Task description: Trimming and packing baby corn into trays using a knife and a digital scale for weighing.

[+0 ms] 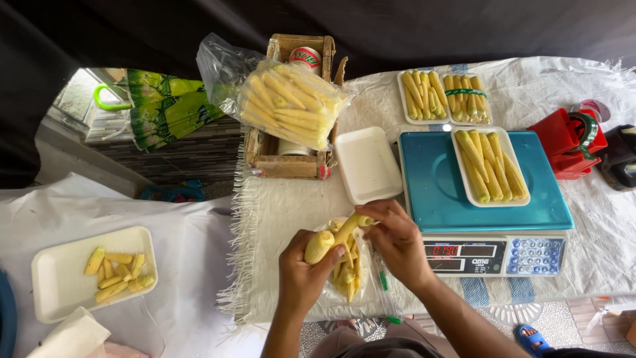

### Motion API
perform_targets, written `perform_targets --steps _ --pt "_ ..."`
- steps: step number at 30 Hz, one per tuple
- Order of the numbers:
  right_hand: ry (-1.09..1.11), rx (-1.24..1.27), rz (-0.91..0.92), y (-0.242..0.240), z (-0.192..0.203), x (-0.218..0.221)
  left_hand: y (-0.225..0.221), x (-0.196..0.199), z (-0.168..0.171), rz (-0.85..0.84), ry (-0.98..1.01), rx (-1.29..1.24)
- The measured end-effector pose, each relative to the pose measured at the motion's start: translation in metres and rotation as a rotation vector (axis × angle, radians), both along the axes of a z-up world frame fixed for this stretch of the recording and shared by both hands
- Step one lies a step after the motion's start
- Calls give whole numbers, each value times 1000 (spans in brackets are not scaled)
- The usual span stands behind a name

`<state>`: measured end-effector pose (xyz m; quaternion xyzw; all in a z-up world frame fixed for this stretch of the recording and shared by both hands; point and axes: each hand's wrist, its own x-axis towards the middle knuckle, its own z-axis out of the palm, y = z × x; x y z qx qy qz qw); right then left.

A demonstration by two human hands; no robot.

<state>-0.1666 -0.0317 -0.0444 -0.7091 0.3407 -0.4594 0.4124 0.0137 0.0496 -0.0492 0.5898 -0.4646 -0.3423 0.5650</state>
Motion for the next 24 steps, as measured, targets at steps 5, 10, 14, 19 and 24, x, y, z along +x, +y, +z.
perform_targets --steps 5,10,14,19,24 --pt "33 228 -77 -7 5 -14 0 5 -13 -136 323 158" --pt "-8 268 -48 4 20 -16 -5 3 -10 -227 371 153" --pt "-290 392 290 12 28 -9 -10 -7 -11 -336 420 162" --pt "-764 543 182 4 8 -16 -19 -7 -3 -454 621 226" --pt "-555 662 245 7 -10 -13 -19 -17 14 -443 436 172"
